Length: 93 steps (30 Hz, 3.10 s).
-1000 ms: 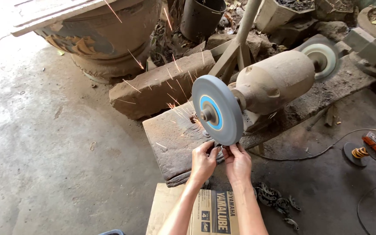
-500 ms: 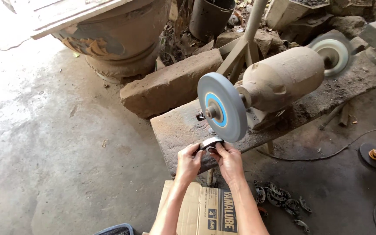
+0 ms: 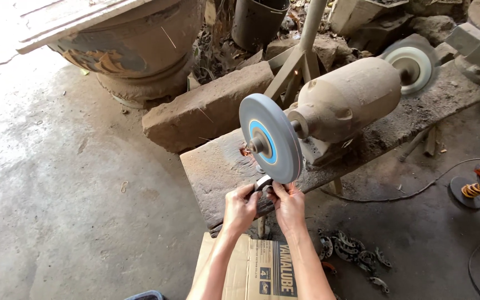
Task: Grinding the surfaces of metal parts using a bench grinder
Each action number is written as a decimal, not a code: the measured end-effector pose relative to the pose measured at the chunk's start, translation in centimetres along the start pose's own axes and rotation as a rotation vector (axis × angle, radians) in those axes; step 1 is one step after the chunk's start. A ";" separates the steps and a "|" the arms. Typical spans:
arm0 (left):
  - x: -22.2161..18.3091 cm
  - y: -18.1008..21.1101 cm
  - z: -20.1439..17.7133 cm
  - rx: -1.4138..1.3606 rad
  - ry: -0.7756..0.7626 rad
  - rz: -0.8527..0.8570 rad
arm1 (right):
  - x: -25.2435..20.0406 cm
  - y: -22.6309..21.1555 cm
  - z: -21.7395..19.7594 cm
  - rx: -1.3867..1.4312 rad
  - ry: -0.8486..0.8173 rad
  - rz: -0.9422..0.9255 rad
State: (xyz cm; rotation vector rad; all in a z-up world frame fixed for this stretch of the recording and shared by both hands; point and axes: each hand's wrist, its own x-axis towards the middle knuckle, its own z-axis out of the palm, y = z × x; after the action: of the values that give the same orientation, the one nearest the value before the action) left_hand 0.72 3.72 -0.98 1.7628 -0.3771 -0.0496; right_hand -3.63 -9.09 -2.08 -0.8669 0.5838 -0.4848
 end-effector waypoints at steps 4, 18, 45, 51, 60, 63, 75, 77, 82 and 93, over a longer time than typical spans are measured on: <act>0.5 1.3 1.2 0.006 0.010 0.080 | 0.0 -1.0 -0.5 0.013 0.023 -0.003; 0.3 0.0 -2.9 0.156 -0.034 0.153 | 0.1 2.3 -0.2 -0.033 -0.071 0.112; 0.3 0.1 -1.2 0.083 0.022 0.116 | 0.4 1.5 0.7 -0.042 -0.022 -0.007; 0.1 -0.3 -2.9 0.128 -0.003 0.111 | -0.4 1.4 0.3 -0.034 -0.080 0.096; 0.6 0.4 -0.9 0.131 -0.004 0.094 | 0.8 1.0 -0.7 0.026 0.011 0.082; 0.4 -1.1 -1.8 0.138 0.008 0.065 | 0.6 1.6 0.4 0.006 0.009 0.088; 0.9 1.0 1.0 0.168 0.005 0.163 | -0.1 -1.6 0.1 0.035 0.124 0.021; 0.6 0.4 0.3 0.143 0.011 0.113 | -0.8 -1.7 1.3 0.017 0.114 0.020; 0.3 -1.2 -1.7 0.157 0.018 0.079 | 0.2 1.4 0.9 -0.023 0.035 0.035; 0.3 0.8 -1.0 0.094 0.003 -0.011 | 1.1 1.3 -0.8 -0.038 0.020 0.061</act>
State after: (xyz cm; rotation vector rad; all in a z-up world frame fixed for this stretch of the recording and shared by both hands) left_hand 1.02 4.41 0.08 1.8575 -0.3731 -0.0376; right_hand -3.12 -9.47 -3.79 -0.8783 0.6380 -0.4290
